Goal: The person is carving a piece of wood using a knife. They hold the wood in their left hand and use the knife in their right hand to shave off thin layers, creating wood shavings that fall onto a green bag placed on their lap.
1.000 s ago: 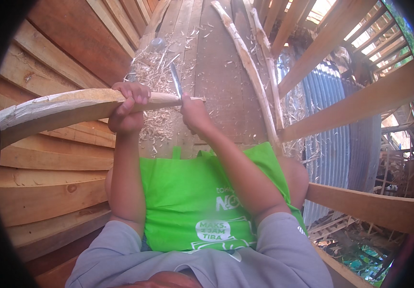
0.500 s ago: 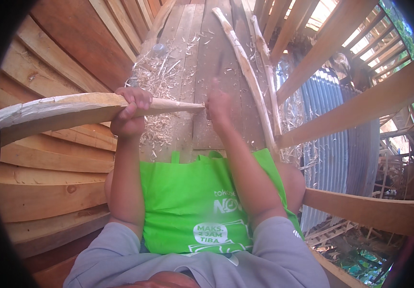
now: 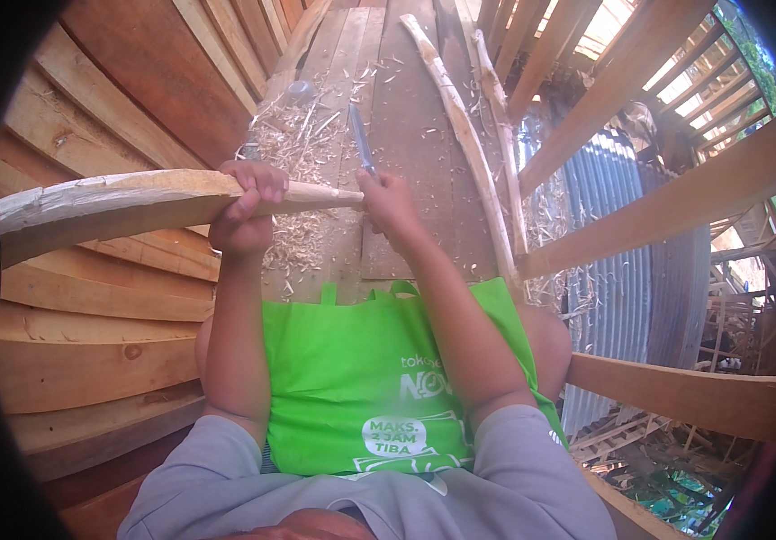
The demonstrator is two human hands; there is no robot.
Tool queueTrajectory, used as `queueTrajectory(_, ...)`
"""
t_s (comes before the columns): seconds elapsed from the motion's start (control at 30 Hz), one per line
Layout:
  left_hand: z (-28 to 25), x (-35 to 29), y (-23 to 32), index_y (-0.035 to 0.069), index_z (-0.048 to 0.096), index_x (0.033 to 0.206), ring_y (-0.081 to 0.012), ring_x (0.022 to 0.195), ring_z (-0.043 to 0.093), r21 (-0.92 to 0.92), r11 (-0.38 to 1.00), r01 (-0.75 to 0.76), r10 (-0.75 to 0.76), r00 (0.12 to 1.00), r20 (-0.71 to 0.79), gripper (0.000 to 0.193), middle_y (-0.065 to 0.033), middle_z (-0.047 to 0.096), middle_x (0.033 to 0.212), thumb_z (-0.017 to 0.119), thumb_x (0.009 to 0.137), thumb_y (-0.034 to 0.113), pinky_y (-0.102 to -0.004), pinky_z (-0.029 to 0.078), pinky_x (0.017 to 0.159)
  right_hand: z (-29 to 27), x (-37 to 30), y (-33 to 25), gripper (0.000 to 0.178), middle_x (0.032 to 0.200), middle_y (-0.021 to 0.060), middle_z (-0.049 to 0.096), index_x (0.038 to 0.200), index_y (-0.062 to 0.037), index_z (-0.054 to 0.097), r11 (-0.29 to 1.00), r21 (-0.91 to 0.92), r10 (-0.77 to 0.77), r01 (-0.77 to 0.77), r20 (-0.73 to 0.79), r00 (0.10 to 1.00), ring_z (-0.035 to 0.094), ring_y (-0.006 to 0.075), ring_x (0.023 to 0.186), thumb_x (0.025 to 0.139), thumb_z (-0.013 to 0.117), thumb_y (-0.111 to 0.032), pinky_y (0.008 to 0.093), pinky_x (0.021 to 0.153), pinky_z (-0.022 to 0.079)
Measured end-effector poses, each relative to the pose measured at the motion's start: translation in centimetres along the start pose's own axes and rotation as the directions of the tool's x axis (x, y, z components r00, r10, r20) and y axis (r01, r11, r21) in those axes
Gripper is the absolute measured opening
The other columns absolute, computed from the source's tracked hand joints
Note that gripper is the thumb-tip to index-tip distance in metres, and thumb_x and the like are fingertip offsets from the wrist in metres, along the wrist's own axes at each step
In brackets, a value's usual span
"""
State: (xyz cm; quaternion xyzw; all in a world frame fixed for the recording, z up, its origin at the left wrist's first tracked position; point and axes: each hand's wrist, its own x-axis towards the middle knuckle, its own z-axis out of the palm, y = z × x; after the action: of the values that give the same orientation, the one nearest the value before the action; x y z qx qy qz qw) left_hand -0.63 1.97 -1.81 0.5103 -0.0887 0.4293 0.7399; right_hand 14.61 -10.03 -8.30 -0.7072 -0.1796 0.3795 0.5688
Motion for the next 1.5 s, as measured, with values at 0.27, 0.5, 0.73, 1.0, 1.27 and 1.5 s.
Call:
queueTrajectory(0.27, 0.1, 0.0, 0.0, 0.008, 0.048, 0.086, -0.0189, 0.072, 0.049, -0.002, 1.0, 0.0, 0.0, 1.0, 0.004, 0.015, -0.0064, 0.048, 0.076, 0.06, 0.076, 0.011, -0.0371, 0.041, 0.074, 0.2, -0.9, -0.1, 0.044, 0.054, -0.0052, 0.033, 0.071, -0.0123, 0.046, 0.973, 0.075, 0.194, -0.22, 0.26, 0.946, 0.021, 0.0064, 0.04, 0.1, 0.039, -0.045, 0.0274, 0.037, 0.016)
queueTrajectory(0.5, -0.1, 0.0, -0.1, 0.008, 0.049, 0.087, -0.0191, 0.073, 0.049, -0.014, 1.0, 0.005, -0.005, 1.0, 0.009, 0.016, -0.0063, 0.048, 0.077, 0.061, 0.077, 0.011, -0.0374, 0.041, 0.075, 1.2, -1.8, -0.4, 0.047, 0.052, -0.0055, 0.03, 0.067, -0.0141, 0.04, 0.956, 0.029, 0.273, -0.291, 0.272, 0.923, 0.019, 0.0069, 0.039, 0.099, 0.037, -0.049, 0.0274, 0.036, 0.013)
queueTrajectory(0.73, -0.1, 0.0, -0.2, 0.005, 0.047, 0.087, -0.0186, 0.071, 0.048, -0.039, 0.999, -0.008, 0.008, 1.0, -0.005, 0.018, -0.0076, 0.048, 0.076, 0.06, 0.075, 0.007, -0.0349, 0.041, 0.073, 2.8, -2.4, -0.7, 0.057, 0.05, -0.0076, 0.021, 0.063, -0.0166, 0.032, 0.96, -0.008, 0.276, -0.278, 0.163, 0.947, 0.013, 0.0071, 0.04, 0.096, 0.036, -0.062, 0.0273, 0.037, 0.009)
queueTrajectory(1.0, 0.1, 0.0, -0.2, 0.005, 0.048, 0.088, -0.0188, 0.071, 0.049, -0.046, 0.999, -0.02, 0.02, 1.0, -0.002, 0.017, -0.0079, 0.048, 0.076, 0.06, 0.076, 0.006, -0.0358, 0.042, 0.073, 1.3, -2.1, -1.5, 0.059, 0.05, -0.0081, 0.017, 0.061, -0.0183, 0.025, 0.809, 0.165, 0.402, -0.565, 0.545, 0.736, 0.009, 0.0063, 0.04, 0.096, 0.032, -0.065, 0.0259, 0.037, 0.005)
queueTrajectory(1.27, -0.2, 0.0, -0.3, 0.004, 0.048, 0.088, -0.0195, 0.072, 0.05, -0.055, 0.998, -0.026, 0.028, 0.999, 0.028, 0.018, -0.0084, 0.049, 0.076, 0.061, 0.076, 0.005, -0.0369, 0.042, 0.073, 1.0, -1.6, -0.3, 0.059, 0.048, -0.0093, 0.017, 0.06, -0.0185, 0.026, 0.72, 0.273, 0.315, -0.638, 0.691, 0.651, 0.01, 0.0046, 0.038, 0.096, 0.034, -0.065, 0.0242, 0.034, 0.007)
queueTrajectory(1.5, -0.3, 0.0, -0.4, 0.004, 0.048, 0.088, -0.0199, 0.071, 0.05, -0.067, 0.997, -0.025, 0.029, 0.997, 0.066, 0.018, -0.0086, 0.049, 0.076, 0.061, 0.075, 0.005, -0.0368, 0.042, 0.073, 0.8, -1.1, 1.1, 0.06, 0.048, -0.0093, 0.016, 0.059, -0.0174, 0.027, 0.665, 0.323, 0.261, -0.673, 0.744, 0.615, 0.009, 0.0053, 0.038, 0.095, 0.034, -0.065, 0.0248, 0.034, 0.007)
